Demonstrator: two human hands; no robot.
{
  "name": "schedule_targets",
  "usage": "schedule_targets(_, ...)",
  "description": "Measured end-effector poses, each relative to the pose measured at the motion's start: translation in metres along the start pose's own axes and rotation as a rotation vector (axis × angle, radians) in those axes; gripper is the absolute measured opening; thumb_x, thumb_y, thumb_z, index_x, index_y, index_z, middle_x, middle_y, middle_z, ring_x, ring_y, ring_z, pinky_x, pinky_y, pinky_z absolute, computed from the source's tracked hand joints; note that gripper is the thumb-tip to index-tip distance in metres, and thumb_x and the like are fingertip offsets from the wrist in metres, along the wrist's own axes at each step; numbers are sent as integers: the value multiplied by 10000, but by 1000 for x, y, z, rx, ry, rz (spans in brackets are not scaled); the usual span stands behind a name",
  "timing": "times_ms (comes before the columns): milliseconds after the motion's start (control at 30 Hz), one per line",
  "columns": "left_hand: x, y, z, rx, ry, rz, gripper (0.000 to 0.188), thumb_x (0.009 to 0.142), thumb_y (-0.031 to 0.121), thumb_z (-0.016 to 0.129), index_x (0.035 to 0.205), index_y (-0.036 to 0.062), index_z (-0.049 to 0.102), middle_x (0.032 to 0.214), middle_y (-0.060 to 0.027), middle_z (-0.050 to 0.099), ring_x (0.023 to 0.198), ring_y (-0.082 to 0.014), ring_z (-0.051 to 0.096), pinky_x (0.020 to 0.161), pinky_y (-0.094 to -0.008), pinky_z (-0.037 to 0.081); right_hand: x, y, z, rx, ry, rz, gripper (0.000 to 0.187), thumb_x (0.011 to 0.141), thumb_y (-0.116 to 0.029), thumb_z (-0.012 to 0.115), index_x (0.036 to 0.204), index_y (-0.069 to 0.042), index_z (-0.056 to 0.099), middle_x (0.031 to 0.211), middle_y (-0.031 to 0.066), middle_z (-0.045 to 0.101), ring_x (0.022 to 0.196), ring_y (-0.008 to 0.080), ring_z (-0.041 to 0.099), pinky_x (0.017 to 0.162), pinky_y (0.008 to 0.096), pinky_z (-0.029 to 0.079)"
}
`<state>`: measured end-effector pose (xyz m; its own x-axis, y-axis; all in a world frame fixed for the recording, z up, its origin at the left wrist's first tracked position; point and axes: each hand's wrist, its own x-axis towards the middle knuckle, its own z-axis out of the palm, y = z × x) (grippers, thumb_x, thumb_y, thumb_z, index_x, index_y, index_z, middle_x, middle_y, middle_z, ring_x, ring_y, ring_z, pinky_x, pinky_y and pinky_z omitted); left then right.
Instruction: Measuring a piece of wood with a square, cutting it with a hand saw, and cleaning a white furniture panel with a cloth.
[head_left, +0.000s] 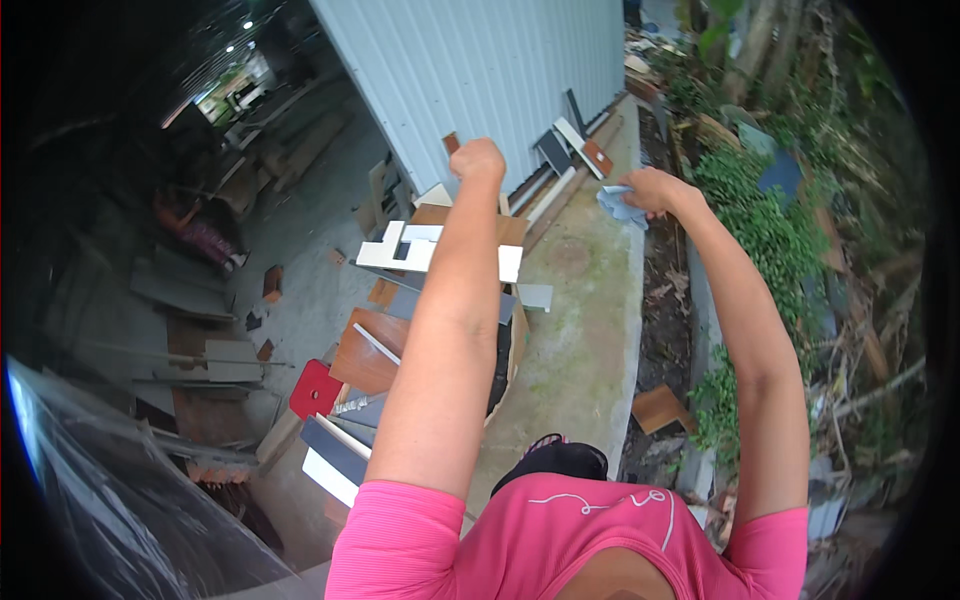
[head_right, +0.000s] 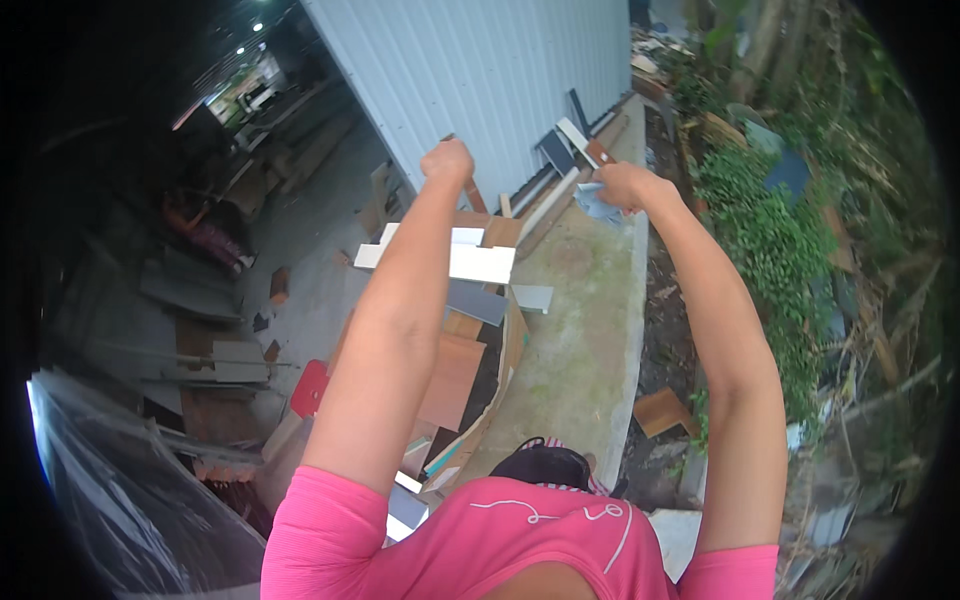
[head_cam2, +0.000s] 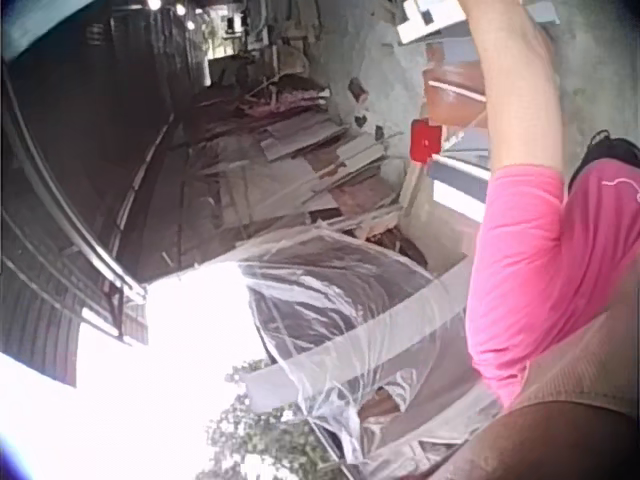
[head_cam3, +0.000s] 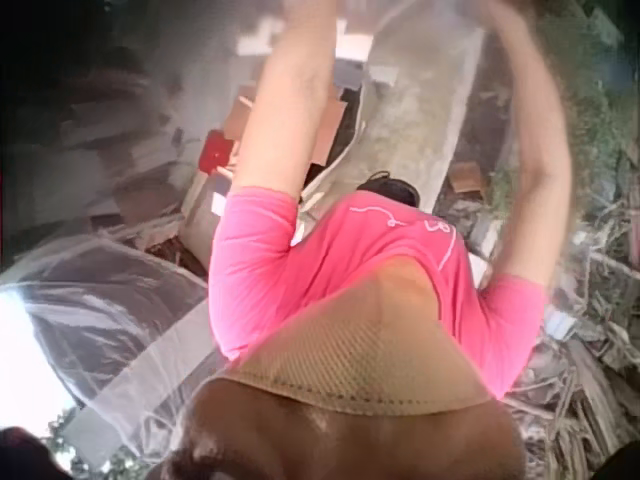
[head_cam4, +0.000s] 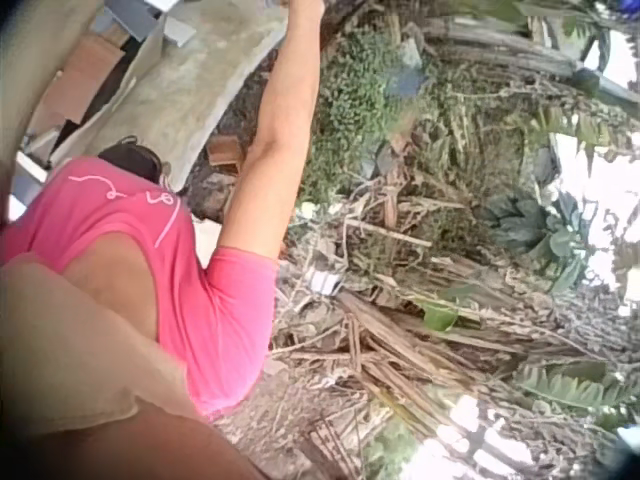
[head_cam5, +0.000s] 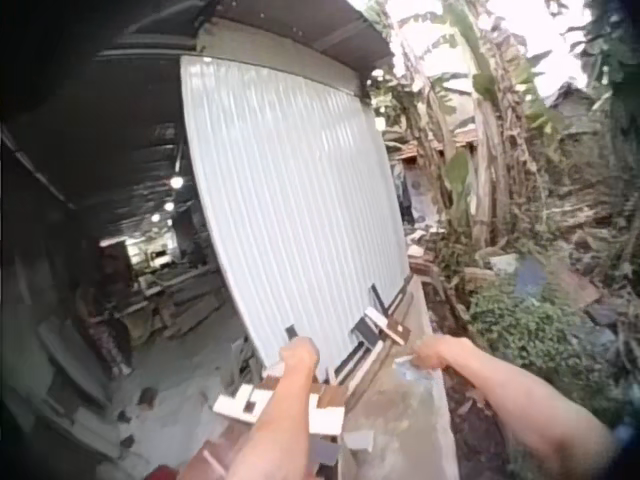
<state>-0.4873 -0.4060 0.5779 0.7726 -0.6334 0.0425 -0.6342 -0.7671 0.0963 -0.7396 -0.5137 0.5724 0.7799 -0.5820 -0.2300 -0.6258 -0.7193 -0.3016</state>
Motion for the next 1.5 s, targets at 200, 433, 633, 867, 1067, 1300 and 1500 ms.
schedule_targets(200,127,41,-7,-18,50,-115,292,803,124,579,1070,81,688,1118,-124,665,1047,-282,641,795,-385,539,158,19,-49,-93,21,-252,309,871,-166,523,1156,-58,579,836,139,676,632,235,664,565,366,538)
schedule_targets(433,310,83,-3,-42,52,-229,278,792,111,587,1046,75,692,1096,-127,672,1016,-281,653,770,-379,541,351,77,-106,-196,69,-440,287,863,-179,538,1106,-34,583,853,165,680,694,274,679,632,383,540)
schedule_targets(633,448,125,27,-13,59,-273,210,725,97,668,931,107,708,938,-35,696,847,-210,671,571,-346,494,492,160,-156,-57,-81,-318,276,860,-177,559,1078,-11,595,860,179,674,601,274,668,614,386,535)
schedule_targets(867,582,119,55,-1,197,-367,218,799,109,569,963,72,708,1025,-150,688,959,-295,670,737,-383,548,683,221,-193,-110,-64,-401,394,846,-203,582,1178,6,556,999,195,653,694,276,670,651,405,527)
schedule_targets(1067,616,96,218,-145,217,-370,234,821,175,555,939,32,698,980,-199,678,932,-348,663,763,-442,545,822,221,-222,110,-230,-531,404,797,-83,531,1199,-50,561,961,187,648,755,265,673,580,367,544)
schedule_targets(1300,455,59,460,-240,-433,-567,417,878,353,517,954,-14,700,951,-176,690,872,-336,670,778,-453,511,910,143,-321,554,-361,-744,363,836,-8,528,1197,27,531,877,133,641,709,178,654,528,274,533)
schedule_targets(1500,305,62,546,-331,-712,-609,339,881,308,570,954,-7,670,914,-188,680,757,-298,678,687,-424,532,940,35,-378,-212,368,-1118,272,822,-126,554,1086,-103,616,850,106,678,759,270,655,635,396,514)
